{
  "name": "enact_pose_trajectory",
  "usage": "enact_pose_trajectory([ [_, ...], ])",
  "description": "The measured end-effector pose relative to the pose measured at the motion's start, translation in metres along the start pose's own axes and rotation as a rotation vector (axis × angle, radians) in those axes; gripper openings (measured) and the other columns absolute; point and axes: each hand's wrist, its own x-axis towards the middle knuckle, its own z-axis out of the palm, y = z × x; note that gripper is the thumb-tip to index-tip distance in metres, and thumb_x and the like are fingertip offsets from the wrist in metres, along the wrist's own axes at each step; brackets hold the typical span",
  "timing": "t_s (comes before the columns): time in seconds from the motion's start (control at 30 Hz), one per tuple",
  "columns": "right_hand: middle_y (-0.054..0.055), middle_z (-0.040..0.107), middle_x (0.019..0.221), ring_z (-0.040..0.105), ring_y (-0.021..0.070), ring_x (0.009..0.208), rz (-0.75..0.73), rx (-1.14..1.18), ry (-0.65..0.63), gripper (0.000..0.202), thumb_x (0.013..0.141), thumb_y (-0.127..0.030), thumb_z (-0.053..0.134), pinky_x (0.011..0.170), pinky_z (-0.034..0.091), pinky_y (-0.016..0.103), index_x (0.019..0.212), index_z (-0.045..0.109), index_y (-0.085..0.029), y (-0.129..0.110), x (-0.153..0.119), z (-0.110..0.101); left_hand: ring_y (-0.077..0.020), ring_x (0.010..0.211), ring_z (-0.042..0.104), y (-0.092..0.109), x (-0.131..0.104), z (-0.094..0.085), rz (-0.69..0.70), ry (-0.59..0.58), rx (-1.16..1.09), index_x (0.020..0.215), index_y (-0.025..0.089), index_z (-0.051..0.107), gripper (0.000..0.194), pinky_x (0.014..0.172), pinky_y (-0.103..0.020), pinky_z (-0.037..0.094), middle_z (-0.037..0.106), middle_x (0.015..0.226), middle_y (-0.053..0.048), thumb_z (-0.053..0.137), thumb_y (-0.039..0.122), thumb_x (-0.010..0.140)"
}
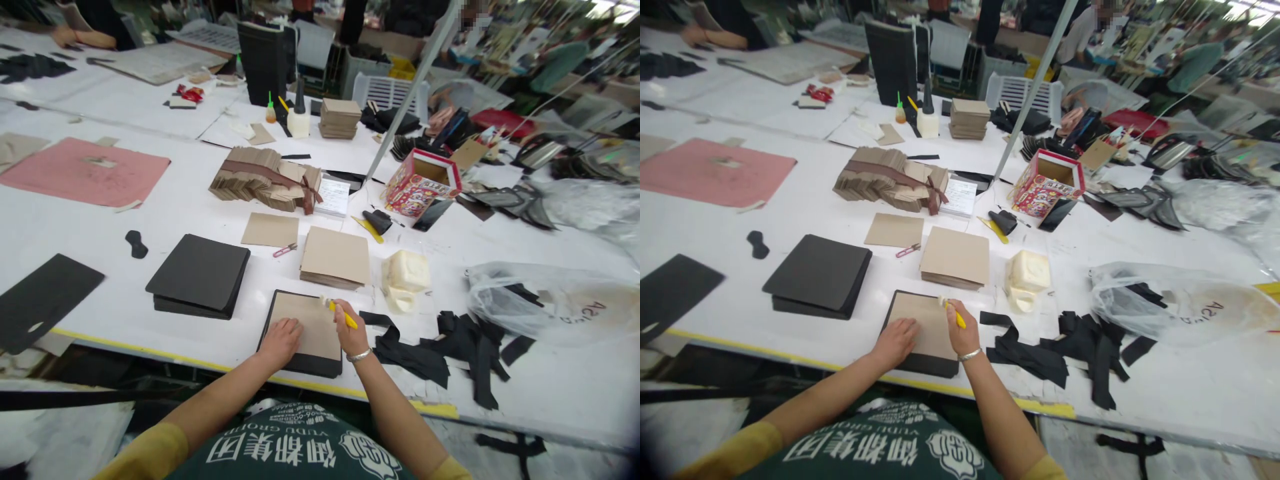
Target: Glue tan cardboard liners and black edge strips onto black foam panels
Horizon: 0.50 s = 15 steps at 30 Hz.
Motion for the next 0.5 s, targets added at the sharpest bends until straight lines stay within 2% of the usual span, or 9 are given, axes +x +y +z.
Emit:
enact_pose_trajectory([
  [0.07,0.002,0.057,0.067,0.054,0.0103,0.051,0.094,0.242,-0.100,0.043,0.089,-0.044,0.022,0.052,0.044,0.021,0.096,0.053,-0.017,-0.016,0.008,0.020,-0.0251,0.108,0.039,0.008,0.001,0.006,-0.024,-0.047,0.014,0.110,0.021,0.050,0.034,0.087,-0.040,0.033,0.045,0.121,-0.009,0.049,0.024,0.077],
  [0.13,0.001,0.055,0.062,0.051,0.0092,0.045,0.174,0.381,-0.170,0.038,0.087,-0.043,0.027,0.046,0.043,0.020,0.088,0.054,-0.016,-0.029,0.017,0.043,-0.0258,0.107,0.040,0.009,0.002,0.009,-0.037,-0.067,0.030,0.108,0.021,0.052,0.032,0.085,-0.041,0.034,0.046,0.120,-0.010,0.050,0.024,0.076],
  [0.27,0.003,0.056,0.064,0.052,0.0091,0.045,0.238,0.447,-0.174,0.031,0.086,-0.039,0.032,0.044,0.043,0.019,0.080,0.053,-0.018,-0.042,0.031,0.076,-0.0262,0.105,0.041,0.007,0.002,0.009,-0.027,-0.077,0.045,0.108,0.020,0.051,0.031,0.081,-0.040,0.035,0.048,0.116,-0.011,0.050,0.025,0.077],
  [0.37,0.003,0.056,0.063,0.052,0.0096,0.045,0.298,0.444,-0.156,0.030,0.086,-0.040,0.033,0.043,0.043,0.020,0.081,0.053,-0.018,-0.035,0.035,0.076,-0.0260,0.106,0.040,0.009,0.003,0.008,-0.033,-0.076,0.052,0.109,0.022,0.050,0.034,0.081,-0.040,0.035,0.047,0.119,-0.009,0.052,0.024,0.075],
  [0.5,0.001,0.054,0.058,0.052,0.0099,0.044,0.336,0.409,-0.087,0.028,0.083,-0.040,0.039,0.042,0.042,0.020,0.079,0.055,-0.017,-0.002,0.031,0.045,-0.0256,0.107,0.040,0.012,0.003,0.011,-0.049,-0.076,0.068,0.109,0.024,0.051,0.034,0.080,-0.039,0.036,0.046,0.122,-0.007,0.051,0.022,0.075],
])
